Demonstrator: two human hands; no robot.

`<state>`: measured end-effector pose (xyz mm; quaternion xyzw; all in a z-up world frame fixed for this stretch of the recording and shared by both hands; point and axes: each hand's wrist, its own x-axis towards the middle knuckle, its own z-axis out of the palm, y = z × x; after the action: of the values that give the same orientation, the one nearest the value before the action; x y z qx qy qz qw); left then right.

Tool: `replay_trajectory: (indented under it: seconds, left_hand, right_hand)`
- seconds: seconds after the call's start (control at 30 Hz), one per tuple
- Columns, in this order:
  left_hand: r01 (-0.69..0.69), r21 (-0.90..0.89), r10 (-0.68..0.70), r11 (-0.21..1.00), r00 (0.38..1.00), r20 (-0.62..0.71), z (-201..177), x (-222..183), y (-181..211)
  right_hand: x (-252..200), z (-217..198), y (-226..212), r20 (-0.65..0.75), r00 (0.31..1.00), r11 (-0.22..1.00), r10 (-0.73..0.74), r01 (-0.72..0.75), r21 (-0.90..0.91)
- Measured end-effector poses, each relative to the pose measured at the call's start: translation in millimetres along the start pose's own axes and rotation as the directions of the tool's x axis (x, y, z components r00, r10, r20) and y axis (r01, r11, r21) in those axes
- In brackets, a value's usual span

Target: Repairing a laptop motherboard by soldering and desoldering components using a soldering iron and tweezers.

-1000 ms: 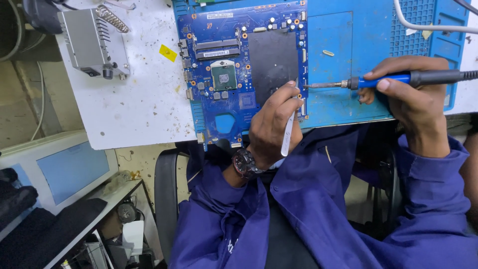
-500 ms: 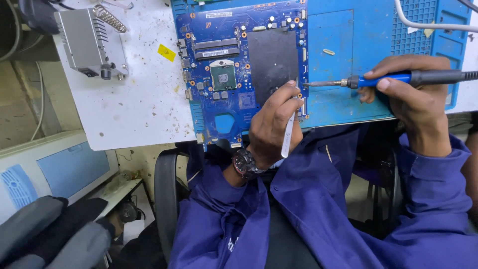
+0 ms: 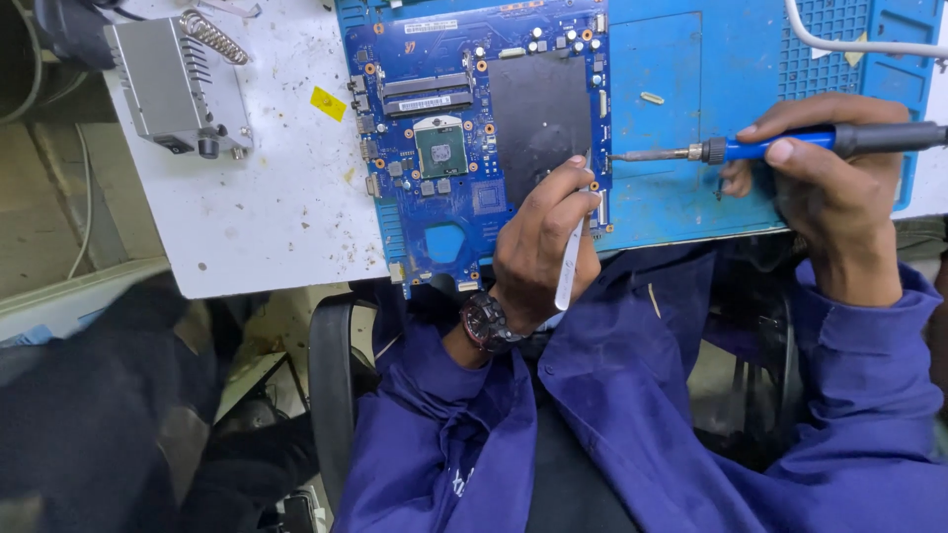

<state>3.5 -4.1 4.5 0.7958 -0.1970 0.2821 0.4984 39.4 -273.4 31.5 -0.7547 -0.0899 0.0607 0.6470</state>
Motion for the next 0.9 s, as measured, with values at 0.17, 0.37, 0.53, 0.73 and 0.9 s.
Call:
replay_trajectory:
  seconds: [0.17,0.37,0.53,0.73,0.9]
  left_hand:
    - [-0.004,-0.002,0.004,1.0,1.0,0.003,0,1,1]
    - [0.009,0.014,-0.009,1.0,1.0,-0.003,0,-1,1]
    - [0.002,0.039,-0.001,0.999,1.0,-0.015,0,0,0]
    - [-0.001,0.021,0.001,1.0,1.0,-0.021,0,0,-2]
    - [0.008,0.003,-0.008,1.0,0.999,-0.031,2,0,-3]
  right_hand:
    - [0,-2,2,0.022,1.0,1.0,0.001,-0.001,0.024]
    - [-1,-3,5,0.018,1.0,0.999,0.0,-0.001,0.051]
    - [2,4,0,-0.033,0.999,0.994,0.004,0.0,0.106]
    - [6,7,1,-0.023,0.999,0.987,-0.039,0.042,0.157]
    - [9,15,-10,-0.01,0.998,0.987,-0.06,0.061,0.148]
